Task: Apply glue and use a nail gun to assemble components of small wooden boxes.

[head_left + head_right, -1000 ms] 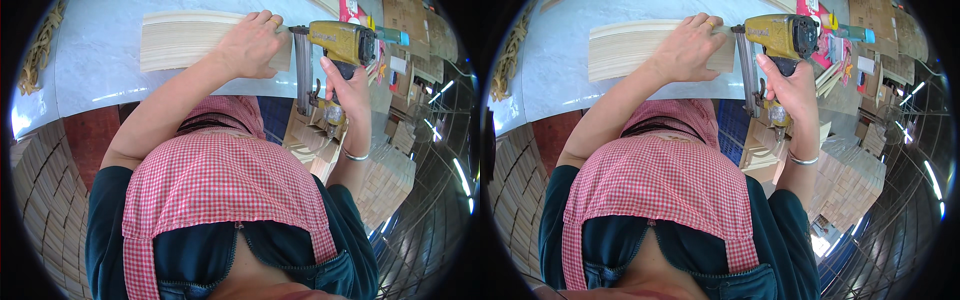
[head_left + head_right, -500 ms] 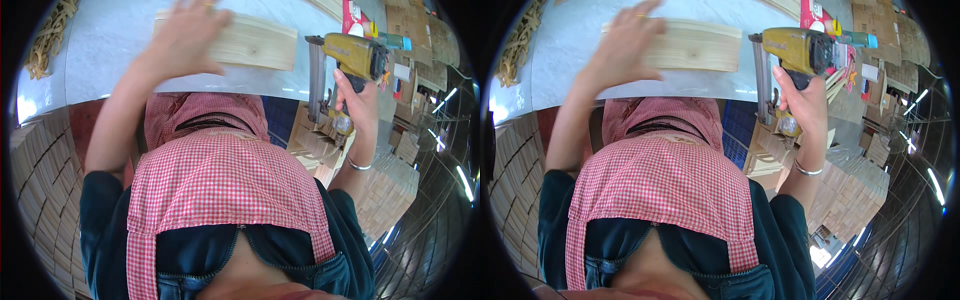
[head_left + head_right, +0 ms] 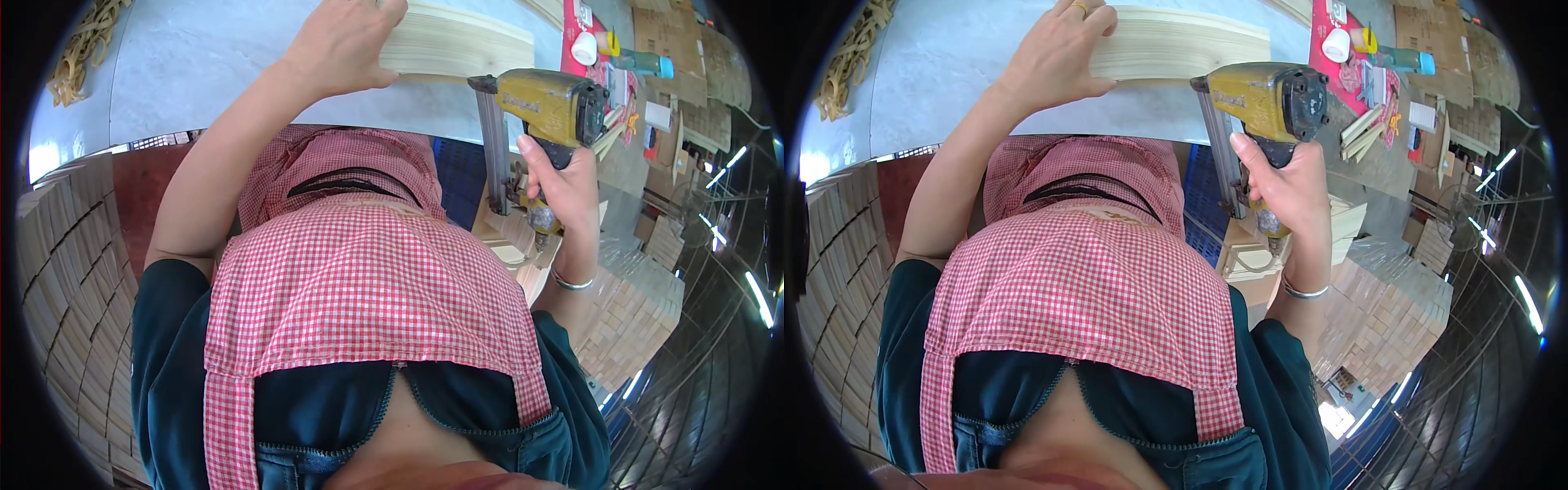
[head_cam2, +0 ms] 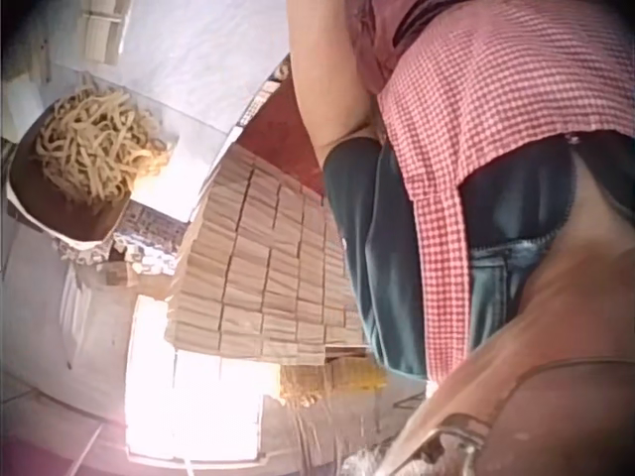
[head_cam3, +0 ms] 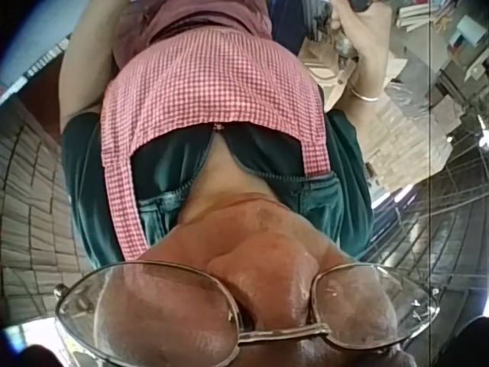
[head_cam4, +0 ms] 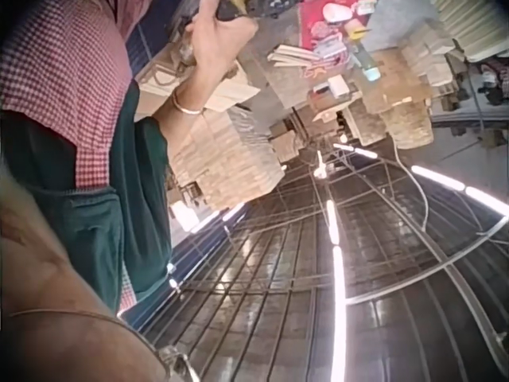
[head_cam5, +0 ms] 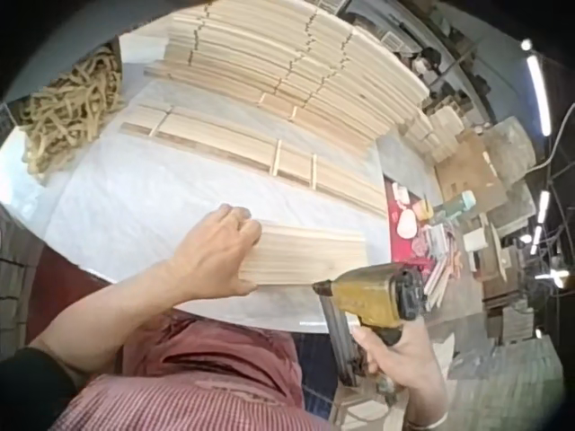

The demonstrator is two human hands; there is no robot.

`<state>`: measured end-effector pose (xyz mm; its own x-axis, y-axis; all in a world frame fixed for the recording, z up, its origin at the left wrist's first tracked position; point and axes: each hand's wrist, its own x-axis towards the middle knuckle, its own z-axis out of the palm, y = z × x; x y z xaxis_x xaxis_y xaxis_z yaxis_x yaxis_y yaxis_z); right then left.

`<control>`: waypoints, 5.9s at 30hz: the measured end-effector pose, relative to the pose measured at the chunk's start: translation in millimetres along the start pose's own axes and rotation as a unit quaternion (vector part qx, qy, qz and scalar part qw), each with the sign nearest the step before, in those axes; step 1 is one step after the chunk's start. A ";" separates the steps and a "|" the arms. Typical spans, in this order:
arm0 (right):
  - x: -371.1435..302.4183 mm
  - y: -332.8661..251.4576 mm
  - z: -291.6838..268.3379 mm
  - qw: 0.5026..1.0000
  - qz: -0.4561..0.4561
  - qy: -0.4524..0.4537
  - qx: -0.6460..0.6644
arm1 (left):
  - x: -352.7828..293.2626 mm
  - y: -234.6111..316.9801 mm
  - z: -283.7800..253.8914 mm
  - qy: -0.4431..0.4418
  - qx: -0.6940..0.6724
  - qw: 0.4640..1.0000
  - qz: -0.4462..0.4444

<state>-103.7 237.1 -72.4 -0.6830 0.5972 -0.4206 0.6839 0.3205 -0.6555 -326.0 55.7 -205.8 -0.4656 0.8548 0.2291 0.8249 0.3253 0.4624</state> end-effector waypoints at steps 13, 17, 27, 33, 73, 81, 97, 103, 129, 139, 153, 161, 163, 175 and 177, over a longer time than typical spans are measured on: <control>0.7 6.0 11.9 0.999 -0.005 0.018 0.032 | 2.2 0.5 1.5 -0.023 -0.020 0.999 -0.030; -4.4 8.3 18.1 0.997 0.004 0.042 0.058 | 2.7 -2.0 3.3 0.019 -0.052 0.998 0.005; -11.6 -10.3 22.3 0.997 -0.012 0.072 0.032 | -3.7 -6.2 -22.8 -0.123 -0.154 0.979 -0.045; -16.9 -27.2 29.0 0.998 -0.044 0.009 0.032 | -15.0 -17.7 -12.6 -0.089 -0.254 0.960 -0.073; 14.7 -68.3 23.3 0.997 -0.022 -0.047 -0.061 | 7.4 -4.2 33.7 0.126 -0.360 0.924 0.001; 21.8 -80.9 26.9 0.993 -0.027 -0.078 -0.082 | -9.2 -7.3 22.8 0.102 -0.319 0.941 -0.035; 66.0 -95.1 21.2 0.991 -0.059 -0.062 -0.100 | -17.9 -12.6 37.9 0.140 -0.269 0.953 -0.005; 67.1 -97.0 20.3 0.991 -0.065 -0.074 -0.091 | -19.1 -13.5 40.8 0.162 -0.254 0.954 0.005; 70.2 -52.8 -25.9 0.996 -0.002 0.012 -0.093 | 36.8 46.3 43.0 0.043 0.079 0.996 0.017; 81.3 -51.6 -34.5 0.996 -0.011 -0.012 -0.085 | 44.7 50.5 46.8 0.092 0.084 0.992 0.033; 78.5 -34.7 -35.0 0.998 -0.003 0.003 -0.059 | 38.7 51.1 44.2 0.076 0.063 0.995 0.029; 75.4 42.7 -71.6 0.971 0.014 0.238 -0.026 | 41.3 35.4 47.2 0.060 0.052 0.994 0.070; 93.0 100.0 -86.2 0.962 0.021 0.206 -0.176 | 37.9 28.7 47.0 0.047 0.028 0.996 0.070; 110.7 203.0 -78.1 0.917 0.139 0.299 -0.227 | -84.4 -63.4 -31.6 0.074 -0.687 0.622 -0.369; 115.7 209.2 -82.4 0.917 0.134 0.308 -0.215 | -103.8 -73.6 -28.3 0.092 -0.718 0.596 -0.347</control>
<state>-18.5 433.8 -206.5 -0.2923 0.9563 -0.0100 0.9342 0.2833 -0.2168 -347.5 -68.4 -239.4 -0.6718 0.6132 -0.4154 -0.6503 -0.2198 0.7272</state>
